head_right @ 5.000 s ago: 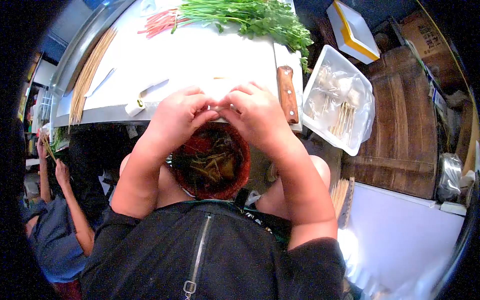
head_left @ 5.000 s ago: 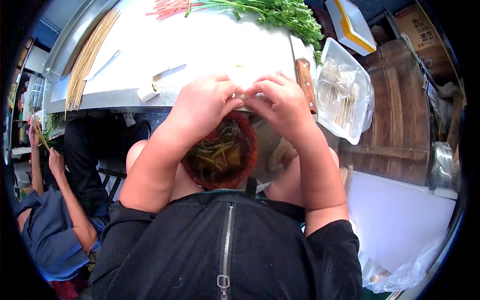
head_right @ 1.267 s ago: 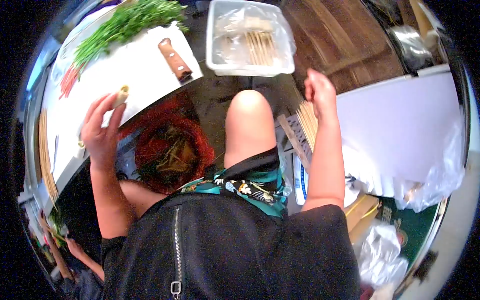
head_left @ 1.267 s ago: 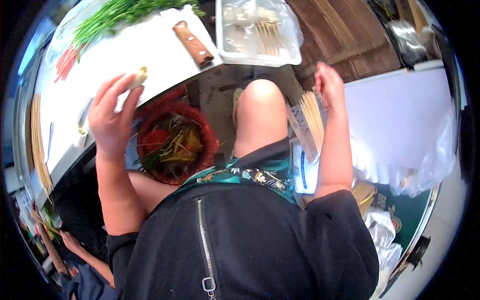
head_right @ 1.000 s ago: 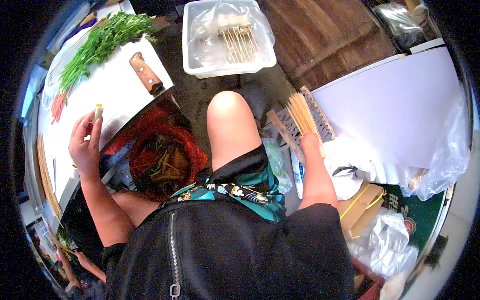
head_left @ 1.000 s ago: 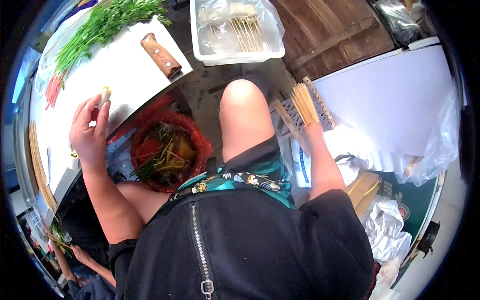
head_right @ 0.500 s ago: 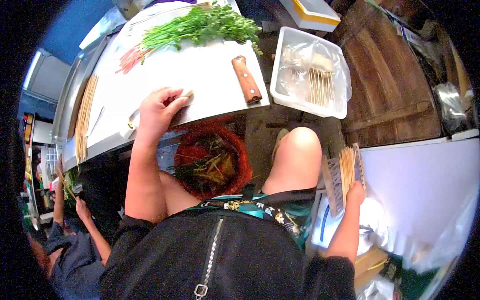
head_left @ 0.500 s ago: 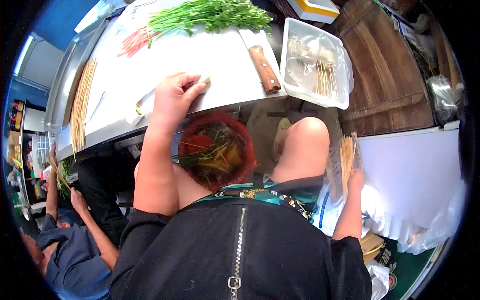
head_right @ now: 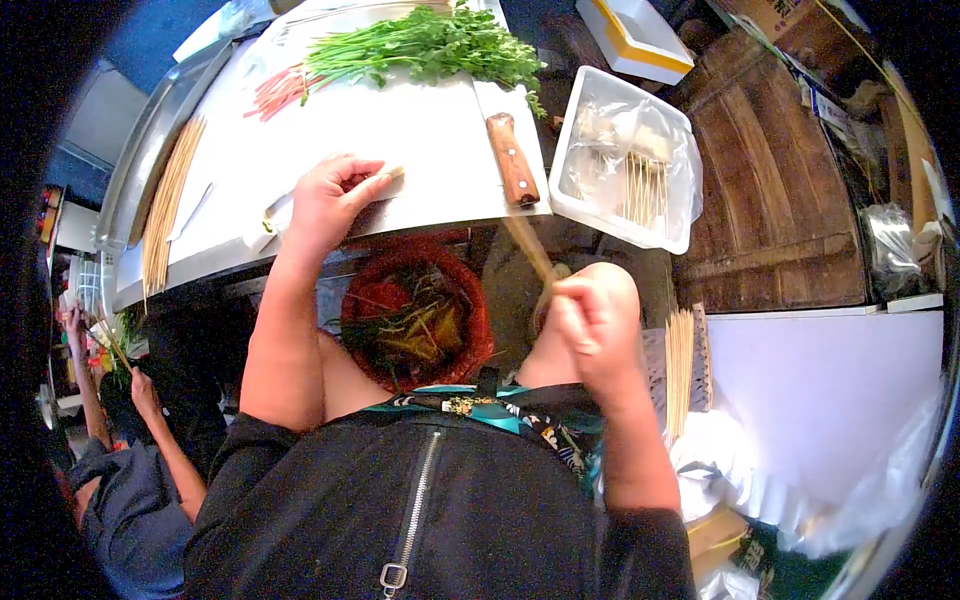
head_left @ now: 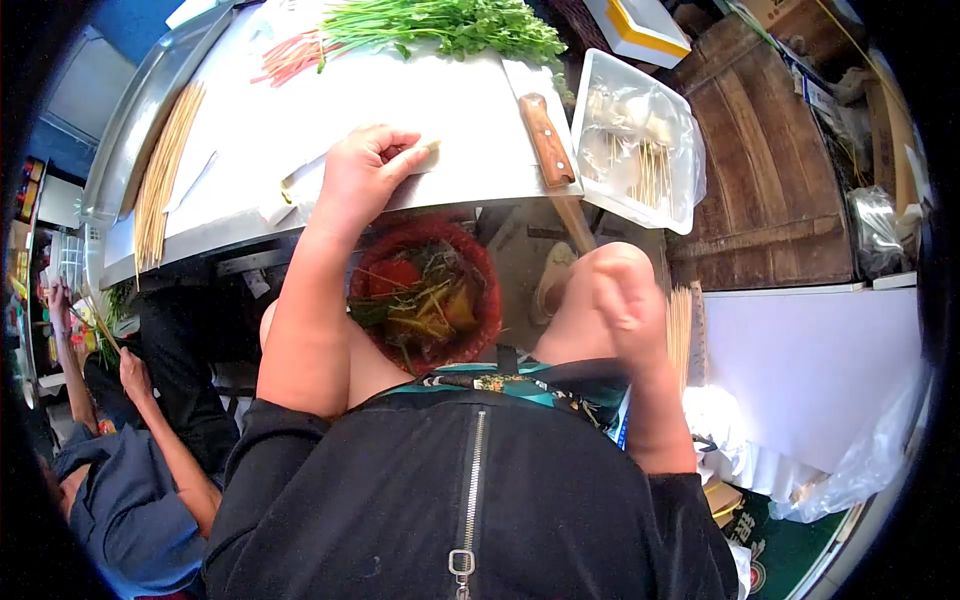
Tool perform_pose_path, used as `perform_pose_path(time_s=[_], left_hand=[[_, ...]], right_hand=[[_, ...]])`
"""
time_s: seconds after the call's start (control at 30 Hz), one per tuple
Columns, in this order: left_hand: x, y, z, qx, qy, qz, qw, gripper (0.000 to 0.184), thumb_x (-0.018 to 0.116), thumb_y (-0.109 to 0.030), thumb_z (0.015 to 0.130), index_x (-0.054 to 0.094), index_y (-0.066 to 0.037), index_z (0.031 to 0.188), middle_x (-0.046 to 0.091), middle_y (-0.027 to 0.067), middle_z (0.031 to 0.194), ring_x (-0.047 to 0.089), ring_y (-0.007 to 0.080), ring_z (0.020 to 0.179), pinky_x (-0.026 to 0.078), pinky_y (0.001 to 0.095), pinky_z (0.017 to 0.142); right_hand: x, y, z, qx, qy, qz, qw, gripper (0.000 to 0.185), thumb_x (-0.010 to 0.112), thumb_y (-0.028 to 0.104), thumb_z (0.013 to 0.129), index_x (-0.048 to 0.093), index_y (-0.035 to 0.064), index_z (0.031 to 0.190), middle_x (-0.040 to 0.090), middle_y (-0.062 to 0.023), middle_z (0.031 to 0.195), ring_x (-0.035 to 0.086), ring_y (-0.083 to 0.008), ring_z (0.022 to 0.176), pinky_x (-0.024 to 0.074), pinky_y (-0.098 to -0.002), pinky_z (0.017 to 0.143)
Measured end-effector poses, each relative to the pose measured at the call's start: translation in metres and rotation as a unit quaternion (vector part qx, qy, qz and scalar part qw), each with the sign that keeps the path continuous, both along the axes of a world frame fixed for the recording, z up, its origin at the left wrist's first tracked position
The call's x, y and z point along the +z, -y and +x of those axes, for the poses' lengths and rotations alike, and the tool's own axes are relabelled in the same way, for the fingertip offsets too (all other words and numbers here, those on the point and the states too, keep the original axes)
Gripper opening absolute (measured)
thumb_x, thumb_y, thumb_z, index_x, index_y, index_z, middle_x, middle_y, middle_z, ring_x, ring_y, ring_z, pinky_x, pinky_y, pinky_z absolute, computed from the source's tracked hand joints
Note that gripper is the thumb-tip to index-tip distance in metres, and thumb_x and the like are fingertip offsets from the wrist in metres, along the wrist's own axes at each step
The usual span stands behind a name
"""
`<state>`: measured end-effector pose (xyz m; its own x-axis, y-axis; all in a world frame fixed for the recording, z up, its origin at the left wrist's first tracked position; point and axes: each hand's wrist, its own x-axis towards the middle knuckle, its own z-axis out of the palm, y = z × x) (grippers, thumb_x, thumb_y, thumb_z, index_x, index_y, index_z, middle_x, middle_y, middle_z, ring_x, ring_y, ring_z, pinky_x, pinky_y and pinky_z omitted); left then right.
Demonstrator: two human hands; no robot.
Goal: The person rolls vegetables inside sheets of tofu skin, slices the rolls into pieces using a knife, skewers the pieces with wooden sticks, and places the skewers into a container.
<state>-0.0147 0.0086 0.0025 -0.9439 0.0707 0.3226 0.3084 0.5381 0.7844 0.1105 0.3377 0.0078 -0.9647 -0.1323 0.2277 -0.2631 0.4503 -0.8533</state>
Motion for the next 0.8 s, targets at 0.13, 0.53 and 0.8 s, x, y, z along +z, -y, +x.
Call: perform_pose_path(time_s=[0.13,0.53,0.8], left_hand=[[0.002,0.0,0.0,0.0,0.006,0.01,1.0,0.021,0.076,-0.014,0.085,0.073,0.0,0.099,0.068,0.0043,0.086,0.062,0.01,0.077,0.05,0.0238,0.071],[0.0,-0.001,-0.003,0.013,0.066,0.052,0.996,0.024,0.077,-0.016,0.085,0.072,0.001,0.101,0.07,0.0031,0.086,0.062,0.0077,0.075,0.051,0.0227,0.069],[-0.001,-0.002,-0.002,0.021,0.057,0.05,0.997,0.022,0.078,-0.016,0.084,0.072,0.0,0.098,0.069,0.0016,0.083,0.06,0.0066,0.073,0.05,0.0223,0.067]], right_hand=[[-0.012,0.053,-0.017,0.016,0.281,-0.184,0.942,0.012,0.064,0.008,0.095,0.058,0.0032,0.103,0.055,0.0058,0.077,0.049,-0.0021,0.067,0.0397,-0.0181,0.059],[-0.012,0.074,-0.031,-0.011,0.289,-0.169,0.942,0.01,0.063,0.011,0.096,0.057,0.0032,0.098,0.059,0.0034,0.072,0.05,-0.0024,0.063,0.0405,-0.0194,0.056],[-0.011,0.076,-0.03,-0.014,0.292,-0.14,0.946,0.012,0.062,0.013,0.097,0.056,0.0026,0.099,0.06,0.0019,0.071,0.053,-0.0036,0.062,0.0418,-0.0201,0.056]])
